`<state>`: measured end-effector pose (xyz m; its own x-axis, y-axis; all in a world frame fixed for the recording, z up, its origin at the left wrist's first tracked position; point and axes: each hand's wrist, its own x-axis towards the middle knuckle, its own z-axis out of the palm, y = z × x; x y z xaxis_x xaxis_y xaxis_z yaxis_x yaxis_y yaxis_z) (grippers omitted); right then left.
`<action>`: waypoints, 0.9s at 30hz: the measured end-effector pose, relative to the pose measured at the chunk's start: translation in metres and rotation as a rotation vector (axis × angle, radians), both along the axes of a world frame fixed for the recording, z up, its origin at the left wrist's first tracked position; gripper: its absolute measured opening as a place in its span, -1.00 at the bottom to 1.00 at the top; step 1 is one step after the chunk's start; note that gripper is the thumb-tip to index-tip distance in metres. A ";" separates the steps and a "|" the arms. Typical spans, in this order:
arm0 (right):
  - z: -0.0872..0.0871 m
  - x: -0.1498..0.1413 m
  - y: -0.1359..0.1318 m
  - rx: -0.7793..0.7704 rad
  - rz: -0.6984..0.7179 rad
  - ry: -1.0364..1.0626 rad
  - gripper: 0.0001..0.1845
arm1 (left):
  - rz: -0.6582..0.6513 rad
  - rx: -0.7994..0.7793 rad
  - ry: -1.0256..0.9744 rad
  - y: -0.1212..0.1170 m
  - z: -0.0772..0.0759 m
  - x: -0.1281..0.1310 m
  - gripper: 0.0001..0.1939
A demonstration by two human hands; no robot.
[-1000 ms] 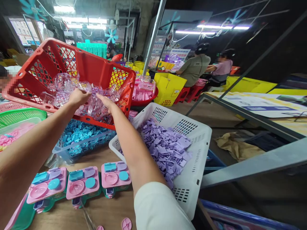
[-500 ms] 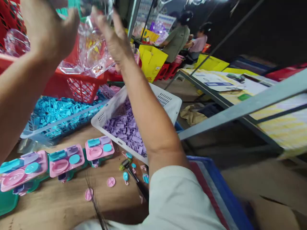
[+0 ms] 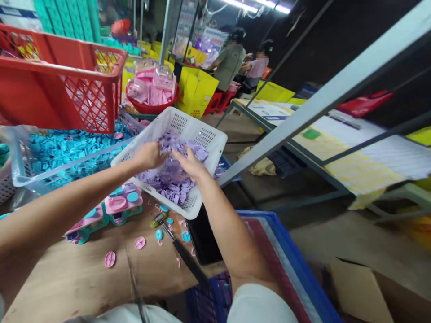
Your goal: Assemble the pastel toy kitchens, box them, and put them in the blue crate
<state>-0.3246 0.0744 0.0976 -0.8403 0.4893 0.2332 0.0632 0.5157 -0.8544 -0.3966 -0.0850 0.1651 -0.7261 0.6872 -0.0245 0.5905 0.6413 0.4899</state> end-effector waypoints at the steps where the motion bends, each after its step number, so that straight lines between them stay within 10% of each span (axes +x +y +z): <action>1: -0.005 0.001 0.001 0.004 -0.022 -0.067 -0.20 | -0.014 -0.037 -0.048 0.000 -0.009 -0.003 -0.50; 6: -0.009 -0.005 0.009 0.050 -0.158 -0.210 -0.08 | -0.062 -0.075 -0.108 -0.007 -0.017 -0.022 -0.56; 14: 0.004 0.009 0.010 0.281 -0.183 0.244 -0.22 | 0.072 0.119 -0.378 -0.023 0.006 -0.033 -0.69; 21: 0.050 0.067 -0.081 0.548 0.200 0.337 -0.02 | 0.146 0.392 -0.570 -0.050 0.043 0.006 -0.79; 27: 0.022 0.138 -0.148 0.610 0.318 0.353 -0.05 | -0.046 0.347 -0.645 -0.123 0.007 0.087 -0.70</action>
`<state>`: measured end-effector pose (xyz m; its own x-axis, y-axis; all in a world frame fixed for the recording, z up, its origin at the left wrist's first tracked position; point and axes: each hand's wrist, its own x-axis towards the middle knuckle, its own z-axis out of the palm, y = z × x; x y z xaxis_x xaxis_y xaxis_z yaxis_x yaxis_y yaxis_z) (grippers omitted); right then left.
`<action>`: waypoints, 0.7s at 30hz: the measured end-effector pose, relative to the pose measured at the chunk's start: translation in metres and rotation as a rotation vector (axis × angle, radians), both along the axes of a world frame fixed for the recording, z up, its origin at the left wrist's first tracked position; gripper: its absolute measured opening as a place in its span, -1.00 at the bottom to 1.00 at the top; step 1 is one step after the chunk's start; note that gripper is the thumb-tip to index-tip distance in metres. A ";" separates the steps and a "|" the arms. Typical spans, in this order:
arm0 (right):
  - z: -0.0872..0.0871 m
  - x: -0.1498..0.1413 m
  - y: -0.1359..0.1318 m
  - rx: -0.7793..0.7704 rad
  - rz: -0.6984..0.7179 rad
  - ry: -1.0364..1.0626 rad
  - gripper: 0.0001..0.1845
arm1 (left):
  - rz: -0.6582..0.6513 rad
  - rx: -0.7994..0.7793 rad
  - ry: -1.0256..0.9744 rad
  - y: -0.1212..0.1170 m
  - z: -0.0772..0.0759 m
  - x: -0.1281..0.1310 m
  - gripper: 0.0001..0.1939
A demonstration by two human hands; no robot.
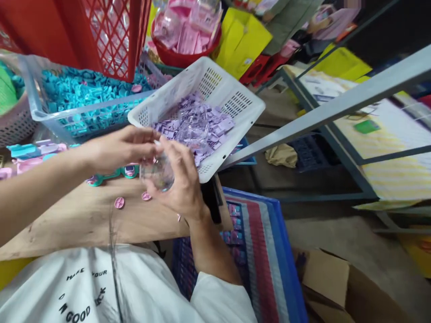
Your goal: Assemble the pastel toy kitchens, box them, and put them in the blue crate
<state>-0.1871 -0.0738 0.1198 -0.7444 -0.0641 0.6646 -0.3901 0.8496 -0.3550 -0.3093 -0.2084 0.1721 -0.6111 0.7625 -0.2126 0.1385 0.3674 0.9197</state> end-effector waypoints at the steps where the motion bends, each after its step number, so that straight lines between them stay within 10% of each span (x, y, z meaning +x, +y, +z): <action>1: -0.009 0.012 -0.009 -0.019 0.025 -0.037 -0.04 | -0.032 0.028 0.010 -0.018 -0.012 0.017 -0.70; 7: -0.051 0.068 -0.041 -0.066 0.123 -0.465 -0.28 | 0.111 -0.105 0.571 -0.122 -0.102 0.090 -0.58; 12: -0.064 0.090 -0.036 -0.004 0.155 -0.767 -0.09 | -0.025 -0.317 0.716 -0.130 -0.157 0.093 -0.70; 16: -0.072 0.099 -0.029 0.037 0.227 -0.908 0.30 | -0.086 -0.361 0.697 -0.078 -0.166 0.083 -0.75; 21: -0.080 0.106 -0.022 -0.011 0.054 -0.832 0.32 | -0.285 -0.312 0.764 -0.026 -0.136 0.071 -0.73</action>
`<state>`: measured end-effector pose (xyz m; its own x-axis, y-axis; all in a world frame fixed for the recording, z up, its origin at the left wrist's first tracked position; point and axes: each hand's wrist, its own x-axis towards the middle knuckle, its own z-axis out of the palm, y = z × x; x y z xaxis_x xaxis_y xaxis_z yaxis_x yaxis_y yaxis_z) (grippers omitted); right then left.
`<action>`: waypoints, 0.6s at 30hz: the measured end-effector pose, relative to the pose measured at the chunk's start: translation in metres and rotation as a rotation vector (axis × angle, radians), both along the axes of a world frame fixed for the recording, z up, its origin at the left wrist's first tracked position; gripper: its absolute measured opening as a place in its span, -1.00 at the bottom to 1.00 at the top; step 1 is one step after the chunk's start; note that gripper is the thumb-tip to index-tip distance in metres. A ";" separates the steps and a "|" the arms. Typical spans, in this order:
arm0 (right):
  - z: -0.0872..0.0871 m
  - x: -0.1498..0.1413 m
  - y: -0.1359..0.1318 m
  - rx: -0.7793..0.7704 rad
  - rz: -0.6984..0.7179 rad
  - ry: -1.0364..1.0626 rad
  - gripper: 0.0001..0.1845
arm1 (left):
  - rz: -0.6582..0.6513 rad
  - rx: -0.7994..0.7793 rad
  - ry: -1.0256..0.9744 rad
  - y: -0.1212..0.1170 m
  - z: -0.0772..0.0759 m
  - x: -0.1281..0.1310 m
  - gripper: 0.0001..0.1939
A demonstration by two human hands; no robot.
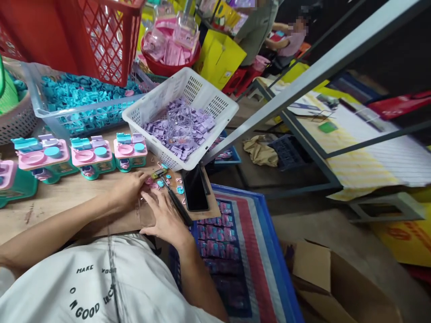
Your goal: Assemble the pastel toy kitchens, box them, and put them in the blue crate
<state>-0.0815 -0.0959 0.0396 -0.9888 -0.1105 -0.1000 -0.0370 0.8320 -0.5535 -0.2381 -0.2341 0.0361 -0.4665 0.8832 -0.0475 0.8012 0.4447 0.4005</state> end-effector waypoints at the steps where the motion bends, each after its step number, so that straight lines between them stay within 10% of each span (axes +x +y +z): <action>1: -0.001 0.001 0.001 0.012 -0.053 0.026 0.33 | -0.025 0.029 0.049 -0.001 0.009 -0.005 -0.72; 6: -0.009 0.005 0.000 0.011 -0.124 0.091 0.33 | 0.126 0.199 0.389 -0.047 0.045 -0.044 -0.39; 10: -0.013 -0.008 -0.019 -0.050 -0.062 0.044 0.25 | 0.290 0.037 0.448 -0.078 0.055 -0.075 0.03; 18: -0.003 -0.040 -0.041 -0.079 -0.083 -0.070 0.25 | 0.498 -0.026 0.392 -0.102 0.052 -0.107 -0.16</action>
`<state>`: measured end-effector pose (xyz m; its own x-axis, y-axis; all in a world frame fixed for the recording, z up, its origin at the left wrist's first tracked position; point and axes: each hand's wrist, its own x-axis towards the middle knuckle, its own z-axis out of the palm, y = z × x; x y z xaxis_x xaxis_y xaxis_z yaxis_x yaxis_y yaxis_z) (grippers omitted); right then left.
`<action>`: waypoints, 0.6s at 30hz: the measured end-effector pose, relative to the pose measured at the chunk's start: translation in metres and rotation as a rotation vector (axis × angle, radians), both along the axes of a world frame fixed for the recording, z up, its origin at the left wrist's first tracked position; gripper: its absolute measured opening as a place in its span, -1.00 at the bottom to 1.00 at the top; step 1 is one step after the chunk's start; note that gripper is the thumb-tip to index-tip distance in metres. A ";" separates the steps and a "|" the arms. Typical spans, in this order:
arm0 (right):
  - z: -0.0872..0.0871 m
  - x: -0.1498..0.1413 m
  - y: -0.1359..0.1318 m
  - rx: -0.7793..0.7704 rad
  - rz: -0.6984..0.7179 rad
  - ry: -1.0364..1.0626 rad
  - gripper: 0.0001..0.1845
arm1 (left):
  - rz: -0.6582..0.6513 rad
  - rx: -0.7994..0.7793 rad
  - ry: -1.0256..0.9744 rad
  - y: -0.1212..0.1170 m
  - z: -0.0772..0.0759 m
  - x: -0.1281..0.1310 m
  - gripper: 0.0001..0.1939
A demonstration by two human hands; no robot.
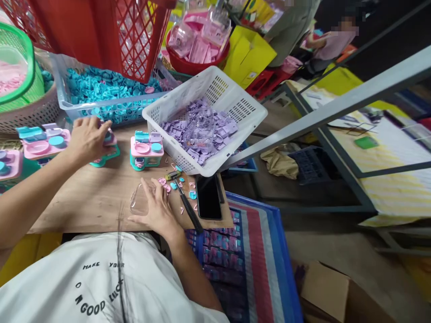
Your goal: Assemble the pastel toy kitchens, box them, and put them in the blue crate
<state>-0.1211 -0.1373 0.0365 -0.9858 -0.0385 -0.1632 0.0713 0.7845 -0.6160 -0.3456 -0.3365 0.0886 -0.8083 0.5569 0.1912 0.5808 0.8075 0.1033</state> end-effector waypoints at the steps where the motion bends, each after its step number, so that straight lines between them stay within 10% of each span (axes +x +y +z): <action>1: 0.003 0.000 0.004 0.011 0.031 -0.013 0.25 | 0.018 0.037 -0.003 -0.006 0.001 -0.005 -0.17; 6: 0.010 0.003 0.021 0.059 0.098 -0.032 0.33 | -0.067 0.152 -0.003 -0.012 -0.004 -0.012 -0.13; 12: 0.007 -0.003 0.015 0.155 0.023 0.002 0.22 | -0.456 0.407 -0.175 0.039 -0.053 -0.006 0.06; 18: 0.006 0.000 0.002 0.188 -0.003 0.066 0.06 | -0.230 0.479 -0.273 0.058 -0.071 0.011 -0.03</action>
<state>-0.1209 -0.1355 0.0427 -0.9947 -0.0106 -0.1021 0.0380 0.8860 -0.4621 -0.3351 -0.2789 0.0177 -0.7322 0.6266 0.2669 0.6366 0.4904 0.5952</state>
